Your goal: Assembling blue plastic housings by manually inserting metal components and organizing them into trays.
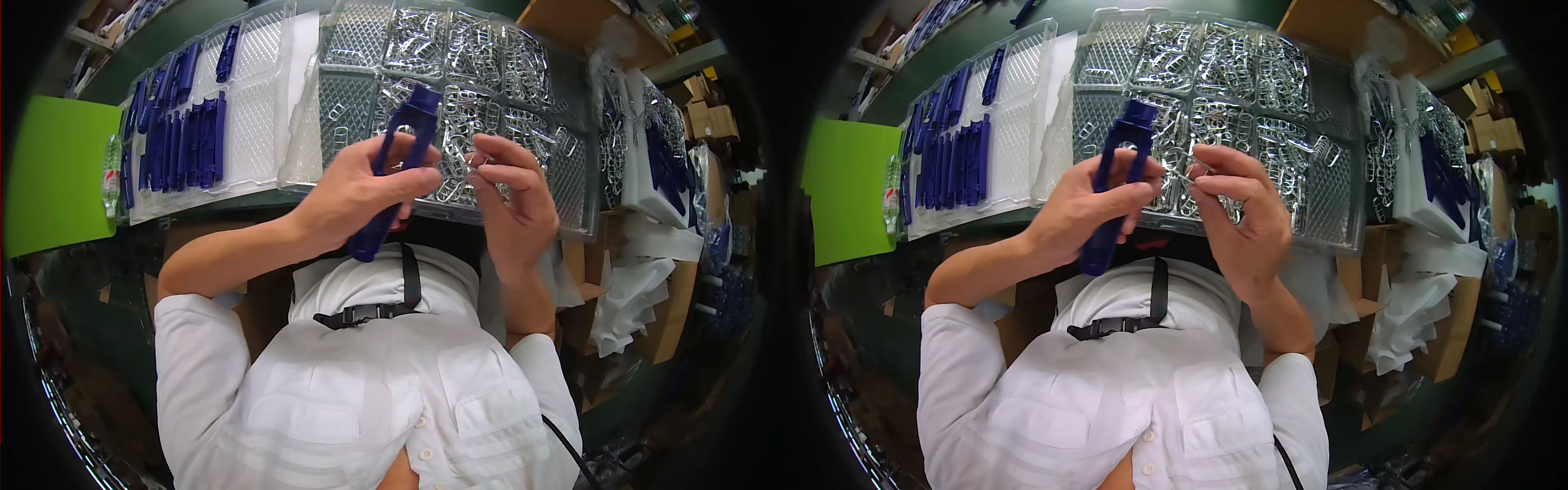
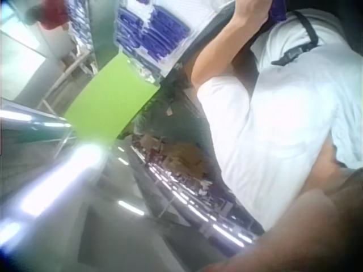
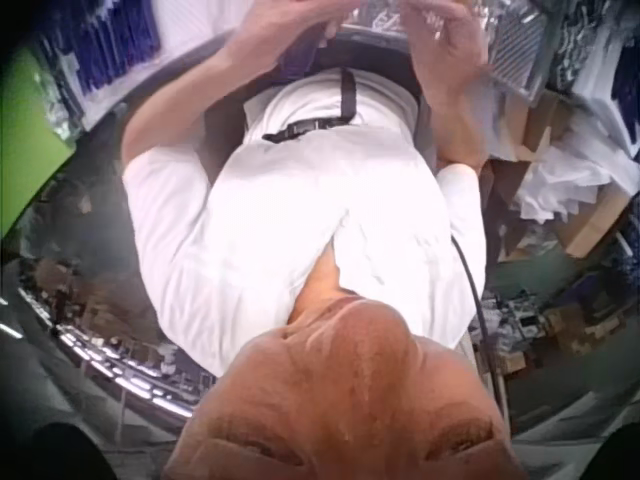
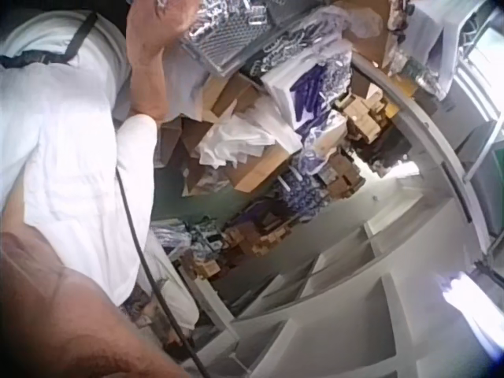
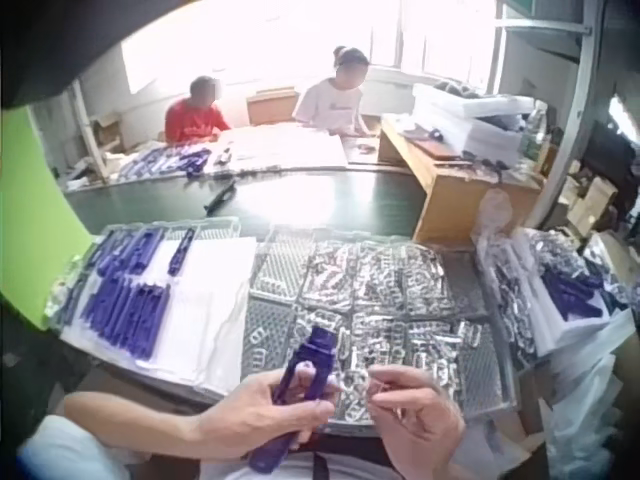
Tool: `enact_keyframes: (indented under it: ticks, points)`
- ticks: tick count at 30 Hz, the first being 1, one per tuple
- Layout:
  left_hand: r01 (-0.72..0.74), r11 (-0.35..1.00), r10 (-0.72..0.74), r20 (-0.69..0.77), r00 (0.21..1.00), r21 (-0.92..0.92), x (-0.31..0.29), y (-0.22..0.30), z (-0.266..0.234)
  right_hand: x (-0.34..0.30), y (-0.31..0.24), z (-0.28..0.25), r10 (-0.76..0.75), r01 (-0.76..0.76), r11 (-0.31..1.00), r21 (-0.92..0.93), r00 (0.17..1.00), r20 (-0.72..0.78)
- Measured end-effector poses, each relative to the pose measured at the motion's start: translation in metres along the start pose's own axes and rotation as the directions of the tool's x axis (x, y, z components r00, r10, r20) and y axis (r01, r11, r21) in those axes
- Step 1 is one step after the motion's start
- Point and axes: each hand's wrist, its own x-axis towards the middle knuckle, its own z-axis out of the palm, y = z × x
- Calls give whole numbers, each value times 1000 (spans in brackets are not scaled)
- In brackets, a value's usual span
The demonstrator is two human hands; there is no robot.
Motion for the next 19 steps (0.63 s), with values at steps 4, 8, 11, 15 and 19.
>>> enact_keyframes:
  ticks: [4, 8, 11, 15, 19]
  points:
    - [-166, 978, 162, -41, 986, -125, 30, -21, 26, -4, -9, -4, -108, 111, 944, -310, 994, 29]
    - [-198, 977, 198, -9, 980, -73, 31, -39, 31, -10, -6, -15, 50, -54, 955, -292, 999, -20]
    - [-162, 987, 162, 46, 986, 12, 28, -44, 28, -4, -17, -12, 179, -186, 962, -198, 983, -50]
    - [-140, 985, 147, 62, 987, -96, 17, -53, 13, 9, -28, -14, 297, -230, 914, -334, 941, 163]
    - [-4, 855, 104, 163, 981, -519, -1, -72, -14, 9, -16, -23, 281, -200, 941, -272, 912, 299]
